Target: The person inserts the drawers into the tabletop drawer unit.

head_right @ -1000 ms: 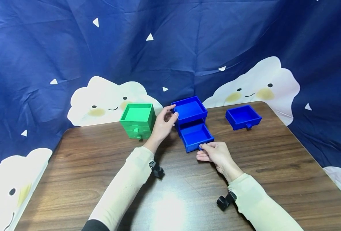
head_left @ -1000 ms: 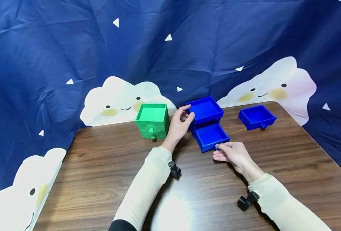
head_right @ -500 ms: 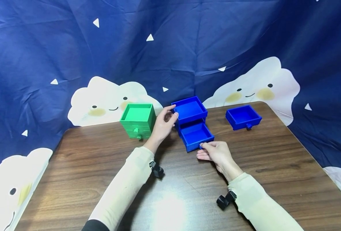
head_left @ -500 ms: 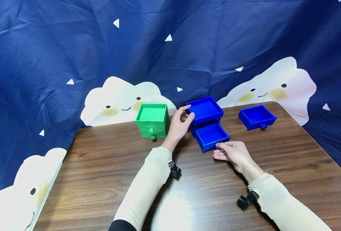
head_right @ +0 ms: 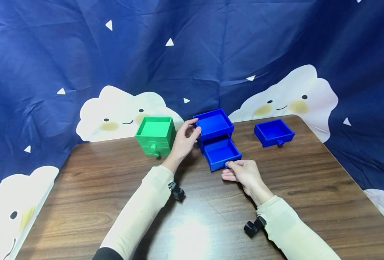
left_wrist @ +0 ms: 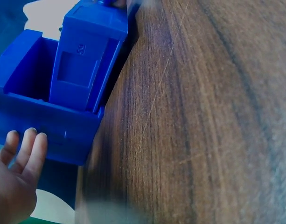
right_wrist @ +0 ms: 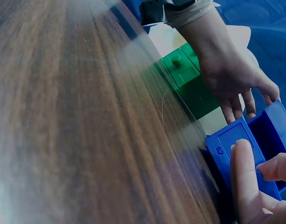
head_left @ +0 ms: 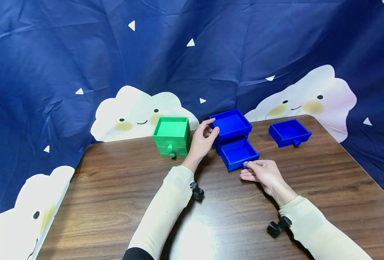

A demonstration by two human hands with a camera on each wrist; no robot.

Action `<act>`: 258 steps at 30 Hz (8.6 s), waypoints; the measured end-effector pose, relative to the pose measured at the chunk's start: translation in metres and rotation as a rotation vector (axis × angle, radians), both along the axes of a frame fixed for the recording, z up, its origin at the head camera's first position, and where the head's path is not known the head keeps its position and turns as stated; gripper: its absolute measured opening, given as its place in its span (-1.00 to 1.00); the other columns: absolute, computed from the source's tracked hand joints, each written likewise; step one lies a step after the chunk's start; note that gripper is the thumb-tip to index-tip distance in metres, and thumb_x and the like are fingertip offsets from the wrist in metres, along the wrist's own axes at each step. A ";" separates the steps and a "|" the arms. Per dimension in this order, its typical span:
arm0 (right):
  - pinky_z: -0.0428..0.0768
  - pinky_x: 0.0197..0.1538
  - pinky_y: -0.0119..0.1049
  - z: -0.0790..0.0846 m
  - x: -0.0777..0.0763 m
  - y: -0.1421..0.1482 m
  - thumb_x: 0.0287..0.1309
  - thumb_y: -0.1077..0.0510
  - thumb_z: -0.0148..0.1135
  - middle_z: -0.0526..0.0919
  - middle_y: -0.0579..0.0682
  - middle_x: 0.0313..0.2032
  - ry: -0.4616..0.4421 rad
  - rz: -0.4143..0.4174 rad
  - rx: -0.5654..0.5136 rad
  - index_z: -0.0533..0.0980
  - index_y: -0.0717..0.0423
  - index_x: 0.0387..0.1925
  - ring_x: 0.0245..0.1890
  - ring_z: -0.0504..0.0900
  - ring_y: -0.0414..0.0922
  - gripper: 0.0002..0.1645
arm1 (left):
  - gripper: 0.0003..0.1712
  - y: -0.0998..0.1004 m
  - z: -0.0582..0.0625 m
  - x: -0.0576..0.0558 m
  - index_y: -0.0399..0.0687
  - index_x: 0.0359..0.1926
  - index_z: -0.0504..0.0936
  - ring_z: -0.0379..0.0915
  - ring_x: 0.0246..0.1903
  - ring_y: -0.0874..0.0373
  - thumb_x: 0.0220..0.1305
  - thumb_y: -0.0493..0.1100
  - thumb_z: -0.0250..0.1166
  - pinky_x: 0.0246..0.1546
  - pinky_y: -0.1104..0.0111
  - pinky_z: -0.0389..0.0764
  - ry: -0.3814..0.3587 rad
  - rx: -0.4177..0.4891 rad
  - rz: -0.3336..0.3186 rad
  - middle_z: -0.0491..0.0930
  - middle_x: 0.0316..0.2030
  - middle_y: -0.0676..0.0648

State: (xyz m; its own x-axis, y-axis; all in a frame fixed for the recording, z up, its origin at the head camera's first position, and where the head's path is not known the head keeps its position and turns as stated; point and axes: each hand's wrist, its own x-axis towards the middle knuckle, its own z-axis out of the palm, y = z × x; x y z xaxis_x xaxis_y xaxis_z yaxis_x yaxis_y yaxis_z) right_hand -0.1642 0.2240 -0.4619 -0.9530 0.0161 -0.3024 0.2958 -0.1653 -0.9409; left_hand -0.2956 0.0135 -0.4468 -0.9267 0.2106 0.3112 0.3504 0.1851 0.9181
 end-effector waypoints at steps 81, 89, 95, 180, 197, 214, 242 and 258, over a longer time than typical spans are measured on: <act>0.84 -0.22 -0.34 0.002 -0.071 -0.012 0.60 0.26 0.06 0.78 0.00 -0.50 -0.057 0.073 0.059 0.39 0.60 0.19 -0.50 0.82 -0.21 -0.59 | -0.51 0.000 0.004 0.000 -0.08 0.42 0.60 0.40 -0.34 0.28 0.53 -0.19 0.32 -0.27 0.52 0.46 -0.012 -0.004 -0.009 0.50 -0.22 0.01; 0.83 -0.21 -0.35 0.004 -0.065 -0.008 0.62 0.24 0.02 0.79 -0.03 -0.46 -0.055 0.114 0.095 0.29 0.71 0.36 -0.47 0.81 -0.24 -0.42 | -0.52 0.000 0.005 0.000 -0.10 0.40 0.60 0.39 -0.37 0.29 0.52 -0.20 0.32 -0.30 0.54 0.44 -0.020 -0.003 -0.006 0.49 -0.26 0.03; 0.84 -0.19 -0.32 0.006 -0.053 0.002 0.59 0.28 0.02 0.80 -0.02 -0.45 -0.008 0.114 0.131 0.30 0.75 0.35 -0.46 0.82 -0.23 -0.43 | -0.52 0.000 0.005 0.000 -0.08 0.40 0.61 0.40 -0.36 0.30 0.52 -0.20 0.33 -0.27 0.55 0.45 -0.031 -0.001 -0.006 0.48 -0.25 0.05; 0.83 -0.24 -0.31 0.008 -0.009 0.146 0.61 0.26 0.05 0.84 0.00 -0.46 0.086 -0.247 -0.048 0.68 -0.02 -0.40 -0.44 0.88 -0.13 -0.58 | -0.51 -0.001 0.003 0.001 -0.05 0.41 0.61 0.40 -0.29 0.27 0.53 -0.16 0.33 -0.18 0.52 0.48 -0.020 0.022 -0.022 0.47 -0.23 0.06; 0.86 -0.20 -0.17 0.011 -0.022 0.160 0.64 0.25 0.03 0.83 0.17 -0.44 -0.038 -0.266 -0.311 0.69 0.14 -0.46 -0.41 0.89 0.00 -0.52 | -0.50 -0.001 0.003 -0.001 -0.07 0.43 0.59 0.41 -0.29 0.26 0.54 -0.16 0.32 -0.17 0.50 0.49 -0.026 0.023 -0.032 0.47 -0.23 0.04; 0.86 -0.20 -0.12 0.010 -0.042 0.172 0.65 0.24 0.02 0.81 0.28 -0.46 -0.121 -0.241 -0.375 0.63 0.18 -0.40 -0.42 0.88 0.08 -0.58 | -0.50 0.000 0.003 0.000 -0.07 0.43 0.59 0.41 -0.31 0.27 0.53 -0.16 0.32 -0.21 0.54 0.48 -0.024 0.024 -0.026 0.46 -0.23 0.03; 0.86 -0.22 -0.17 0.014 -0.048 0.169 0.56 0.35 0.04 0.80 0.25 -0.50 -0.167 -0.267 -0.363 0.63 0.21 -0.46 -0.46 0.87 0.06 -0.59 | -0.50 0.000 0.001 0.000 -0.07 0.42 0.59 0.40 -0.32 0.27 0.53 -0.17 0.33 -0.22 0.51 0.47 -0.019 0.027 -0.023 0.48 -0.24 0.00; 0.86 -0.25 -0.20 0.011 -0.034 0.155 0.56 0.38 0.03 0.80 0.23 -0.49 -0.150 -0.288 -0.467 0.66 0.26 -0.46 -0.47 0.87 0.03 -0.57 | -0.50 0.001 0.002 0.000 -0.10 0.42 0.59 0.41 -0.32 0.25 0.53 -0.19 0.33 -0.19 0.44 0.50 -0.014 0.030 -0.020 0.48 -0.23 -0.02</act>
